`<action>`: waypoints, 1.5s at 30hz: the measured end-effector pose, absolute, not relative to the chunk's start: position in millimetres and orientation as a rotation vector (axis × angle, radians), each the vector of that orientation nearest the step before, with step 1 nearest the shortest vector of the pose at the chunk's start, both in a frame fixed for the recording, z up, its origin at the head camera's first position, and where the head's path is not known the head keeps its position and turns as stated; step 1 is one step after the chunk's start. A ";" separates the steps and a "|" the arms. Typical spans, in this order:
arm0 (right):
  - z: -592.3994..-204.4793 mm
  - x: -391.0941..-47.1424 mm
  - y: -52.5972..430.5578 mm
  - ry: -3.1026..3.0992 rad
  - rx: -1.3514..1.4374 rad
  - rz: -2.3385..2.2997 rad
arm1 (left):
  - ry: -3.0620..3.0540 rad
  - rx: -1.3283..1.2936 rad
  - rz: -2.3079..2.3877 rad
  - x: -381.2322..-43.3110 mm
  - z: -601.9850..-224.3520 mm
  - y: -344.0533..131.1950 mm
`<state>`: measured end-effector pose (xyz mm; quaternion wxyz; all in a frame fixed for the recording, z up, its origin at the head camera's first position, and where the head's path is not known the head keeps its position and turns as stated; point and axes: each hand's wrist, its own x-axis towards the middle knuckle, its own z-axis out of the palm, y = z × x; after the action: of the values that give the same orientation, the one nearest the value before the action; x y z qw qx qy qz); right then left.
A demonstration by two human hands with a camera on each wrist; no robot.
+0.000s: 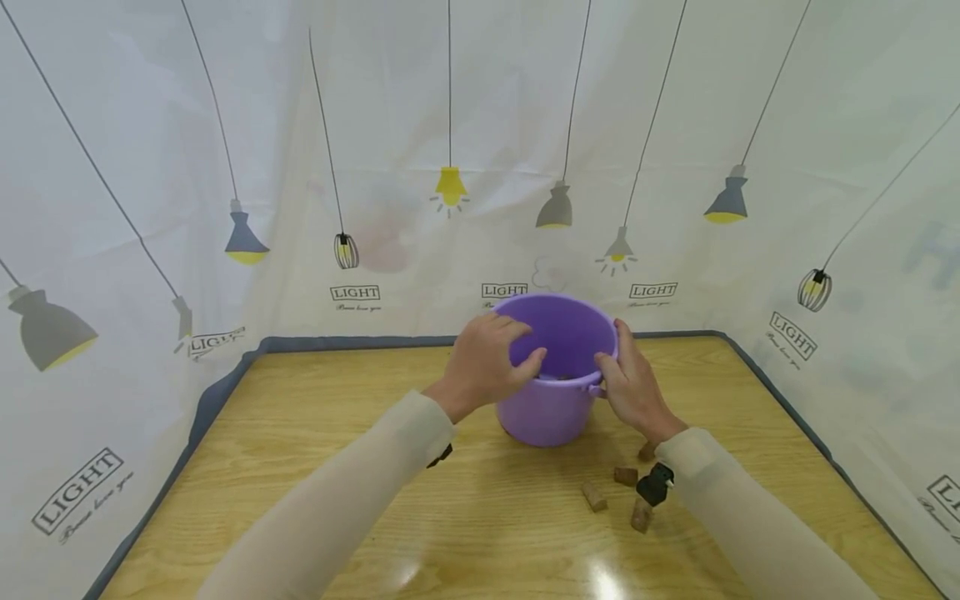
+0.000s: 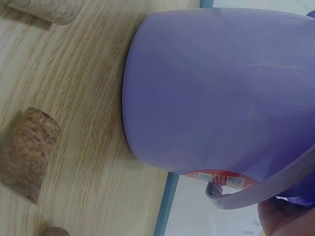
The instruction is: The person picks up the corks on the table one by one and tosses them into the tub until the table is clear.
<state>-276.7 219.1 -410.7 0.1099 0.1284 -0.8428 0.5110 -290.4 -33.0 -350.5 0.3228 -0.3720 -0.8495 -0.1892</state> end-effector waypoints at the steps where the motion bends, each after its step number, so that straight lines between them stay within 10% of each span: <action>1: -410.6 -276.5 219.0 -2.476 0.376 1.507 | -2.225 -0.971 -0.507 -291.1 -351.7 -34.4; 45: -411.7 -278.5 220.2 -2.475 0.361 1.505 | -2.456 -0.642 -1.286 -314.3 -382.9 -52.9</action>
<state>-278.5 220.2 -411.7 0.1108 0.1230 -0.8427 0.5123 -314.3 -52.9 -382.9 0.1474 -0.2231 -0.8536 -0.4470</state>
